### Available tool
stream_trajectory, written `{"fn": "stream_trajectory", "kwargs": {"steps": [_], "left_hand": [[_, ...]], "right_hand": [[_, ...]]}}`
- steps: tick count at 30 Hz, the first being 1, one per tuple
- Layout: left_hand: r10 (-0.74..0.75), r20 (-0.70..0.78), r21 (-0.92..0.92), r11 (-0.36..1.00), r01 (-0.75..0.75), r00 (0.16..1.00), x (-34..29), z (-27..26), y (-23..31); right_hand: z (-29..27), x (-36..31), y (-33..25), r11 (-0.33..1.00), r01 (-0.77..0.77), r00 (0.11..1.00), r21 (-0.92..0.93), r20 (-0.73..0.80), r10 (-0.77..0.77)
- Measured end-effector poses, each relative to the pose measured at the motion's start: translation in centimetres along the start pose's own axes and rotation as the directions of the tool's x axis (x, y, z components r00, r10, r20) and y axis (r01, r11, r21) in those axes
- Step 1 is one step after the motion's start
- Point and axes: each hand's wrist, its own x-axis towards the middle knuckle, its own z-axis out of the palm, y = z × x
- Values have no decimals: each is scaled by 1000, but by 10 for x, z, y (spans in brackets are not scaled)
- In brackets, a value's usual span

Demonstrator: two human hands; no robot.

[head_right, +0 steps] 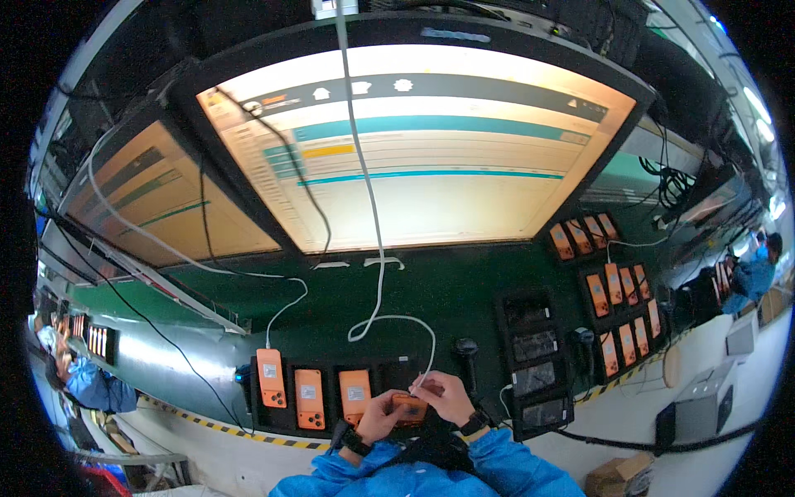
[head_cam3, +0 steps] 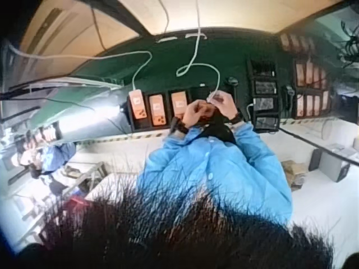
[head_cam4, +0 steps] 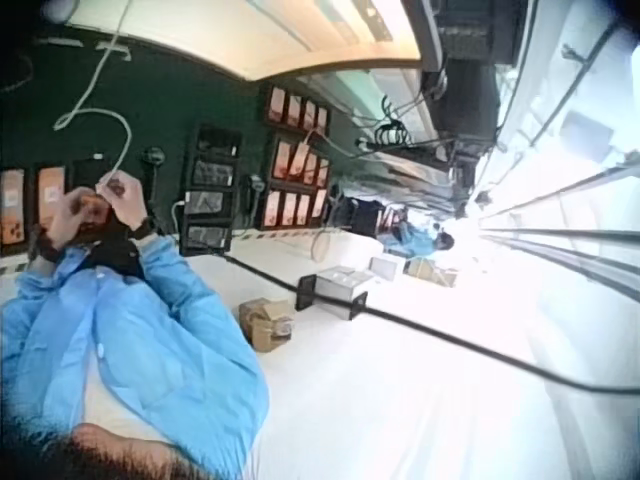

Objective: Scanning and testing handheld electronic devices on an assembly line.

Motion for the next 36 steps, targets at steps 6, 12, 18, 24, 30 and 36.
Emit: {"fn": "stream_trajectory", "kwargs": {"steps": [6,12,18,24,30,36], "left_hand": [[18,62,-5,1000,-17,998,-8,-5,4],[60,55,29,998,-62,997,-15,-6,11],[83,16,7,997,-83,996,-22,-6,6],[52,45,55,997,-54,998,-26,-9,12],[147,-268,210,973,-92,952,-48,-25,-7],[29,-360,-66,996,-57,932,-89,-48,-29]], "right_hand": [[19,-8,-23,948,92,996,-304,35,-86],[26,-16,-19,938,72,996,-340,-30,-87],[34,-20,-33,832,93,996,-548,43,-83],[32,-20,-17,867,109,994,-487,43,-101],[8,52,24,789,203,976,-579,53,-212],[20,87,57,510,245,873,-825,-41,-486]]}}
